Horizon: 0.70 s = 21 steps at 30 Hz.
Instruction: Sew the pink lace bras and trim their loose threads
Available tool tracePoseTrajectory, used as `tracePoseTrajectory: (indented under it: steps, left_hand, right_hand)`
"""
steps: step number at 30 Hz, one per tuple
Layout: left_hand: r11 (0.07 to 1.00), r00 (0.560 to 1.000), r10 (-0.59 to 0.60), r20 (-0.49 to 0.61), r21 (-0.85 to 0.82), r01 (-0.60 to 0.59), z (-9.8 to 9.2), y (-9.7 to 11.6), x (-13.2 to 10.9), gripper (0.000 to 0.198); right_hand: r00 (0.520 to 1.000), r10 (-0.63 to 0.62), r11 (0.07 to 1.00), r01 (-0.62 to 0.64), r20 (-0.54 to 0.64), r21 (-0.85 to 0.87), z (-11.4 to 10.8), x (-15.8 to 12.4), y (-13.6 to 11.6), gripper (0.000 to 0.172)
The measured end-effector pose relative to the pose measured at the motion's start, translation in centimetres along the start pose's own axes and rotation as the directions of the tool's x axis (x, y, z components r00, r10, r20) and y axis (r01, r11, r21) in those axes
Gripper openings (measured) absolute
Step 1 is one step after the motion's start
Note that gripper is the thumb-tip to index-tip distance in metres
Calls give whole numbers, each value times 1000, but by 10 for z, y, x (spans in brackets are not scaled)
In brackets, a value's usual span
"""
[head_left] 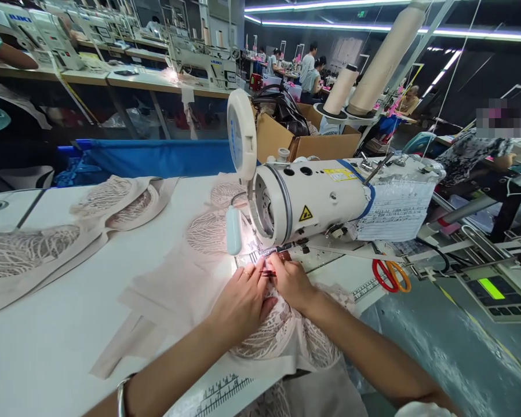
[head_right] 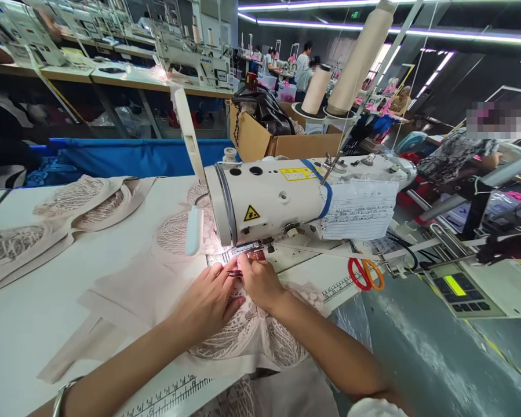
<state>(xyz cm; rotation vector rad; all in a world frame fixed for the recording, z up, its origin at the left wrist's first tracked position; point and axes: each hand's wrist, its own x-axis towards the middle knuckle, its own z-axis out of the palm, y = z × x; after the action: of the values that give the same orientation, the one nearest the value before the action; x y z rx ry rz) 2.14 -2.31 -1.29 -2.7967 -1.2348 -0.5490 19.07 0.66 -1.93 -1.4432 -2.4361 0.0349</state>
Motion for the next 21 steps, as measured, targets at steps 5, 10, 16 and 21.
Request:
tracePoseTrajectory:
  steps: [5, 10, 16, 21]
  left_hand:
    - [999, 1000, 9, -24, 48, -8, 5, -3, -1, 47]
    - [997, 999, 9, -38, 76, -6, 5, -4, 0, 56]
    - [992, 998, -40, -54, 119, 47, 5, -2, -3, 56]
    - [989, 998, -40, -48, 137, 47, 8, -2, -4, 60]
  right_hand:
    - [997, -76, 997, 76, -26, 1, -4, -6, 1, 19]
    - [999, -32, 999, 32, 22, 21, -8, -8, 1, 27]
    - [997, 14, 1000, -15, 76, 16, -9, -3, -1, 39]
    - [994, 26, 1000, -27, 106, 9, -11, -1, -2, 45]
